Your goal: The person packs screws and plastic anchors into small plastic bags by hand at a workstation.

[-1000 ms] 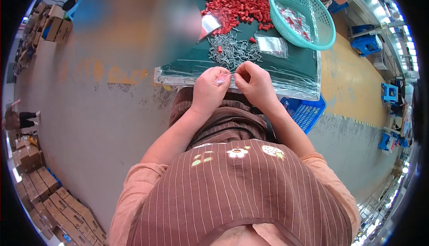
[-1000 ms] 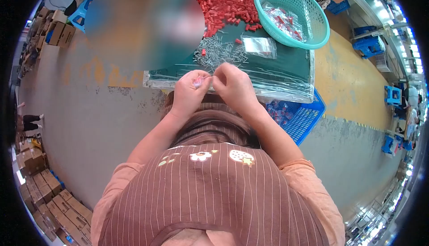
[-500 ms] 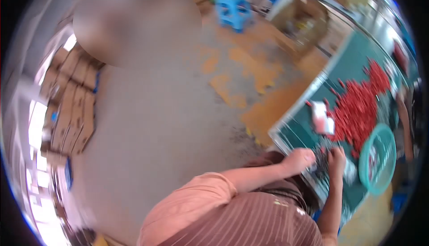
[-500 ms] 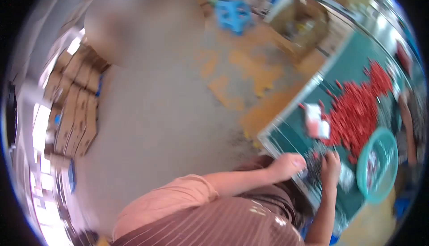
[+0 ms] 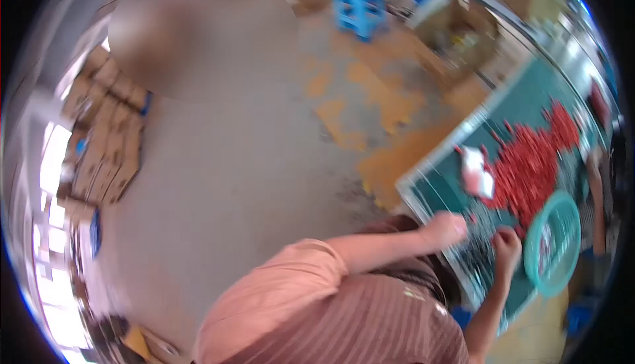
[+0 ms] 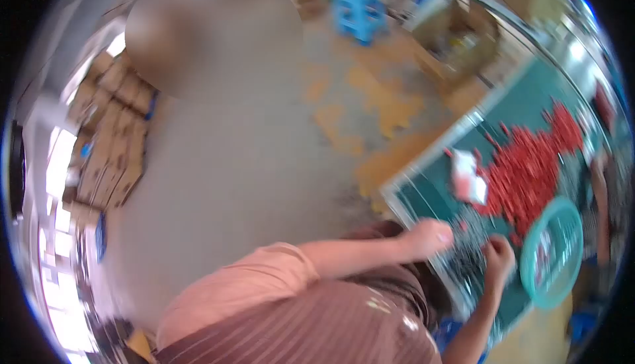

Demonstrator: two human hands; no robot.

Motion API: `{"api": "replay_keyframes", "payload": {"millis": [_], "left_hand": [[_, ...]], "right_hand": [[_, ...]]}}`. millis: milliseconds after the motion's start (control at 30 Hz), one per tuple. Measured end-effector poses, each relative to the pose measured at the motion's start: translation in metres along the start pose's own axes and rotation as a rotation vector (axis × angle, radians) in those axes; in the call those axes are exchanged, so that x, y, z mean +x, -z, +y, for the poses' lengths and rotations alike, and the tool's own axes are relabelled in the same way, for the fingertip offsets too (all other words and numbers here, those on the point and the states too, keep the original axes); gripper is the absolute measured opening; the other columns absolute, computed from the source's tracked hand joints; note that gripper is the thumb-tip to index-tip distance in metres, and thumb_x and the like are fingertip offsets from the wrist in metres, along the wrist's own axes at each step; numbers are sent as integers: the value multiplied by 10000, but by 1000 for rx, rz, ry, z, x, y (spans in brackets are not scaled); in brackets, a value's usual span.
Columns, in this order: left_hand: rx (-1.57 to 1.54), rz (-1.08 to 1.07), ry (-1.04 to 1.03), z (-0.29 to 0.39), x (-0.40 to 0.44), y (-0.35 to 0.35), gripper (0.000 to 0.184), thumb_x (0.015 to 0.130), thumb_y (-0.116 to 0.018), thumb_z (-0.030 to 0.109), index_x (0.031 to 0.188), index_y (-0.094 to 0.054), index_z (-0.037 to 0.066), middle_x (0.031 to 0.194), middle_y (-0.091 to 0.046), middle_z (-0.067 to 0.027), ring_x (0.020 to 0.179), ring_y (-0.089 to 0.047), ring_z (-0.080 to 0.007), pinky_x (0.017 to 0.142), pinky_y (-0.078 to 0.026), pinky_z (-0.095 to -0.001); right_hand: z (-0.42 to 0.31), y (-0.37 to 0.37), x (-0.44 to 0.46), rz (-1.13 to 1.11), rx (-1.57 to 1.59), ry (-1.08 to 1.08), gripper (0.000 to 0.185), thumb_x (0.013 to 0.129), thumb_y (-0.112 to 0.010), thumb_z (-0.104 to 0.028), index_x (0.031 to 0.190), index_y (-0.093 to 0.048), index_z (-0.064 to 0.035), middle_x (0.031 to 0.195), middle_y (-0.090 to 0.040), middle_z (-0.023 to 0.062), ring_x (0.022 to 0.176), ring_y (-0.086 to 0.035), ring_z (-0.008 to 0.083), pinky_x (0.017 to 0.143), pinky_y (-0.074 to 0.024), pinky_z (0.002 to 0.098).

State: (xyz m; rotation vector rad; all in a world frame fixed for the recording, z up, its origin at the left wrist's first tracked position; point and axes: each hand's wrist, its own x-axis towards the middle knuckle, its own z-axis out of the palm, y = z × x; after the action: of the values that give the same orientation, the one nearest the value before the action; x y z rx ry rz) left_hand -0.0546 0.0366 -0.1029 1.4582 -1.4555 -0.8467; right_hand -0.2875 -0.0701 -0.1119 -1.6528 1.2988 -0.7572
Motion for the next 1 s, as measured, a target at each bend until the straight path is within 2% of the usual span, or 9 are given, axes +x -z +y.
{"api": "replay_keyframes", "payload": {"millis": [33, 133, 200, 233, 267, 300, 533, 667, 1000], "left_hand": [[-13, -48, 11, 5, 1, 5, 110, 801, -627, 143, 813, -650, 37, 779, -642, -177, 742, -627, -343, 701, -497, -397], [77, -78, 5, 4, 7, 1, 129, 817, -647, 164, 802, -642, 36, 762, -622, -148, 727, -609, -303, 686, -495, -398], [-34, -99, 150, 12, 9, -8, 101, 800, -700, 125, 820, -653, 38, 751, -654, -79, 679, -596, -144, 649, -494, -306], [-59, -86, 139, 12, 11, -12, 117, 784, -698, 112, 828, -647, 17, 720, -648, -119, 636, -598, -194, 647, -497, -334], [-91, -133, 145, 13, 12, -13, 102, 815, -707, 117, 826, -650, 33, 732, -642, -10, 687, -559, -67, 642, -469, -255], [-96, -175, 257, 23, 14, -15, 106, 822, -703, 118, 831, -648, 28, 731, -634, 5, 681, -545, -56, 633, -458, -244], [-27, -217, 271, 40, 21, -16, 121, 818, -708, 136, 830, -654, 28, 716, -629, 10, 661, -535, -54, 613, -448, -242], [8, -207, 272, 39, 26, -18, 126, 807, -709, 144, 814, -658, 29, 708, -631, 6, 652, -539, -57, 611, -450, -244], [117, -197, 215, 40, 35, -20, 148, 790, -695, 163, 809, -648, 24, 692, -637, -37, 625, -554, -97, 615, -460, -271]], "right_hand": [[-21, 1, -8, 35, -154, -16, 105, 761, -640, -47, 851, -664, 1, 733, -630, 21, 679, -577, 93, 631, -473, 246], [-33, 5, -20, 59, -21, -91, 184, 790, -623, -74, 939, -691, 9, 798, -667, 44, 726, -610, 105, 666, -487, 243], [-32, 12, -27, 43, 242, -207, 198, 825, -658, -110, 967, -692, 24, 833, -687, 69, 736, -641, 121, 676, -509, 247], [-31, 12, -27, 94, 329, -252, 183, 809, -667, -73, 950, -691, 40, 814, -695, 89, 734, -664, 137, 668, -532, 254], [-25, 14, -31, 95, 420, -280, 196, 816, -672, -78, 968, -680, 45, 837, -694, 95, 758, -672, 149, 679, -534, 257], [-19, 16, -32, 86, 521, -288, 210, 823, -678, -83, 986, -670, 50, 860, -694, 100, 782, -680, 161, 689, -537, 260], [-26, 25, -42, 67, 717, -341, 229, 815, -699, -88, 1006, -659, 31, 896, -681, 83, 817, -661, 155, 730, -511, 251], [-23, 24, -40, 97, 549, -280, 218, 778, -713, -110, 965, -693, -1, 881, -683, 42, 780, -579, 95, 721, -454, 250], [-43, 20, -40, 126, 277, -114, 172, 804, -675, -107, 937, -707, -3, 870, -703, 54, 810, -629, 118, 741, -486, 281]]}}
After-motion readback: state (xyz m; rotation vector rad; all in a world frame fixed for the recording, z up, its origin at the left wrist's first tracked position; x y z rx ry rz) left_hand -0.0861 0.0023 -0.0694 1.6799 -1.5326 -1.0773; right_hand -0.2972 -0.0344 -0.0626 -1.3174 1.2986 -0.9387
